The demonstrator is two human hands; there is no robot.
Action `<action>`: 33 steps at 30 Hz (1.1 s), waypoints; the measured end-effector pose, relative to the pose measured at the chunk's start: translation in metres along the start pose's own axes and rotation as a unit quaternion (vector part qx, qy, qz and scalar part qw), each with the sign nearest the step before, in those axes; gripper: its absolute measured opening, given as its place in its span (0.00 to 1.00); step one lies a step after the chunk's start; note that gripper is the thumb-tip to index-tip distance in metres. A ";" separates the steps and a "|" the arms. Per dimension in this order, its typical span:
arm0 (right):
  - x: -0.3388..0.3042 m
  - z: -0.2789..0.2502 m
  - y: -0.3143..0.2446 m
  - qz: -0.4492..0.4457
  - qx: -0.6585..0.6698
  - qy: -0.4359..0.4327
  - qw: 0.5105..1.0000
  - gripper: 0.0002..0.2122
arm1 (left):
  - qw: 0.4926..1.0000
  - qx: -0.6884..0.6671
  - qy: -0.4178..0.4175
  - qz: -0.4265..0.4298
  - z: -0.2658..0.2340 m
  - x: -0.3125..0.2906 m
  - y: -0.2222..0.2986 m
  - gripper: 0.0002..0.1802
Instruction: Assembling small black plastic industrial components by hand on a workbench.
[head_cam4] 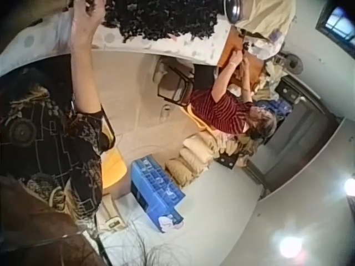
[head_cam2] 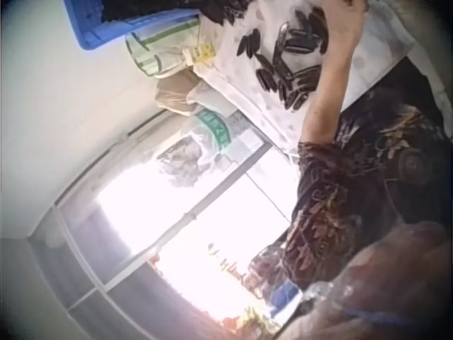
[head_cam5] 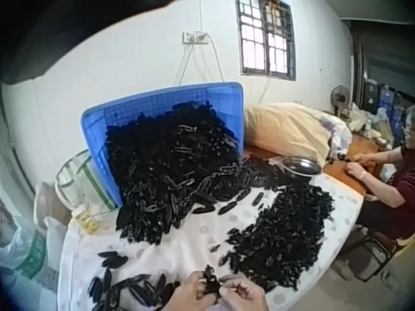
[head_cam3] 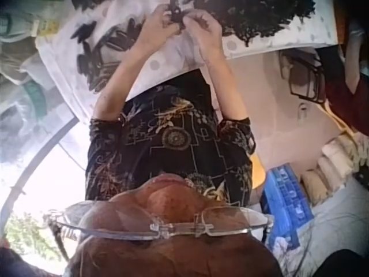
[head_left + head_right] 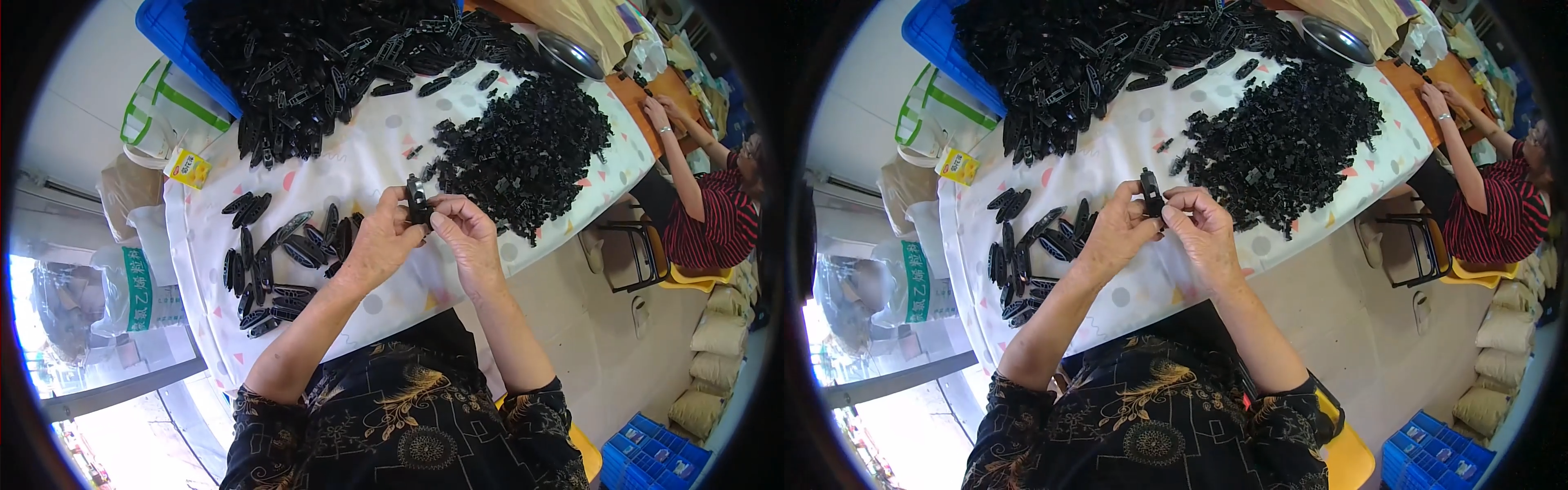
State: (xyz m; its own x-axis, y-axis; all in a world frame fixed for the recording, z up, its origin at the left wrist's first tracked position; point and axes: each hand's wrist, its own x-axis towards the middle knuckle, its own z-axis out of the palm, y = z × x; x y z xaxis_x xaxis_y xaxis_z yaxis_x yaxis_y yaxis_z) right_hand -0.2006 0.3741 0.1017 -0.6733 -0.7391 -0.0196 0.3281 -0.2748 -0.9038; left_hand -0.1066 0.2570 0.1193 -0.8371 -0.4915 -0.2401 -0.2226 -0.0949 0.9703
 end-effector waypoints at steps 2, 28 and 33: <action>0.001 0.000 0.002 -0.010 -0.003 0.003 1.000 0.02 | 0.995 0.100 0.016 0.017 0.002 0.001 -0.001 0.26; 0.000 -0.015 0.021 0.029 -0.014 -0.055 0.998 0.08 | 0.995 0.083 -0.009 0.061 0.008 -0.013 -0.015 0.23; 0.001 -0.003 0.003 0.063 -0.007 -0.060 0.996 0.15 | 0.990 0.109 0.002 0.086 0.007 -0.012 -0.012 0.33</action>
State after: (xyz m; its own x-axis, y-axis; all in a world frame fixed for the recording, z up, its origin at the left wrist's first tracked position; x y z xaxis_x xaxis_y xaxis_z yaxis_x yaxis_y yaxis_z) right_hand -0.2025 0.3747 0.0980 -0.5433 -0.8355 -0.0823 0.3947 -0.1677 -0.9034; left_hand -0.0971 0.2697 0.1105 -0.8706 -0.4869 -0.0707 -0.1795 0.1805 0.9670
